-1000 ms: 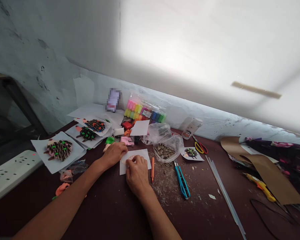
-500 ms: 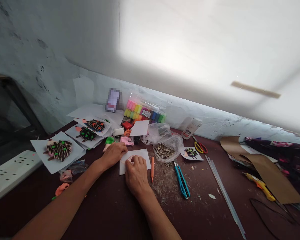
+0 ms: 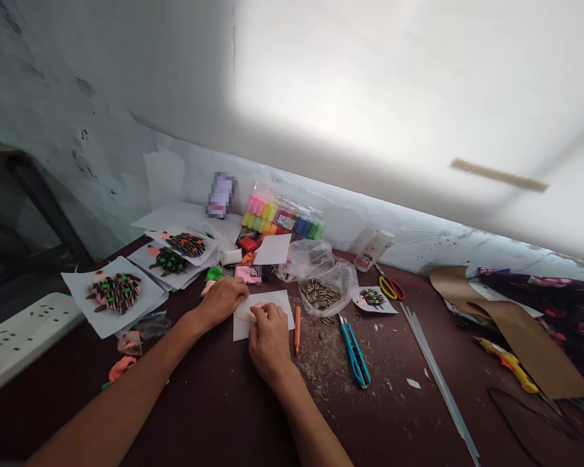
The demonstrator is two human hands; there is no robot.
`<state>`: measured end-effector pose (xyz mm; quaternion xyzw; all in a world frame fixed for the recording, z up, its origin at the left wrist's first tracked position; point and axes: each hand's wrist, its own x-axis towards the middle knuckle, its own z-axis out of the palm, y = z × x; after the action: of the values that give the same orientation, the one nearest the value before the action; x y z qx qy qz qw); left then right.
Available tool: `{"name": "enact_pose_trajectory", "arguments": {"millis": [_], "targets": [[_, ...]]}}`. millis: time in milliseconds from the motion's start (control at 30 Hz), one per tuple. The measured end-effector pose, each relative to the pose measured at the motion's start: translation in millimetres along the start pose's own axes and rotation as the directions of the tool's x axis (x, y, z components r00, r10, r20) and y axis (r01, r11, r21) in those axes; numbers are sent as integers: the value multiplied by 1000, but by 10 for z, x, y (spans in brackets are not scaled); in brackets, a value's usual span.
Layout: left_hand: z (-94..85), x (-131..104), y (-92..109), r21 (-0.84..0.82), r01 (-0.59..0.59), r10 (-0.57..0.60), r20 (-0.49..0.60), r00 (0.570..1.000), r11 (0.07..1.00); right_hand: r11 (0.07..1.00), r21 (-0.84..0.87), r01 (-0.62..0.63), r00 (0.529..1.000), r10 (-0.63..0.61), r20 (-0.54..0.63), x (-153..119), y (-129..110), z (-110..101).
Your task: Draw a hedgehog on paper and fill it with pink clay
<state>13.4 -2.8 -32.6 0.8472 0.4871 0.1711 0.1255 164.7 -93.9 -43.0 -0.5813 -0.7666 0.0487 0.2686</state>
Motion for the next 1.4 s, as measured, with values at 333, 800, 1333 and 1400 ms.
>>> {"name": "enact_pose_trajectory", "arguments": {"millis": [333,800,1333,1400], "targets": [[47,14,-42,-24,-22,21,-27,999,999,997,-80,19,998,-14,68,27,-62,-39],[46,6,-44,1,-26,26,-32,999,1000,960,-257,110,993,-96,67,-32,-81,-121],[-8,6,-20,-7,-11,11,9,1000,1000,956,-266,123,992,-107,73,-37,-93,-135],[-34,2,2,2,-1,1,15,1000,1000,956,-265,124,991,-107,78,-37,-92,-130]]}}
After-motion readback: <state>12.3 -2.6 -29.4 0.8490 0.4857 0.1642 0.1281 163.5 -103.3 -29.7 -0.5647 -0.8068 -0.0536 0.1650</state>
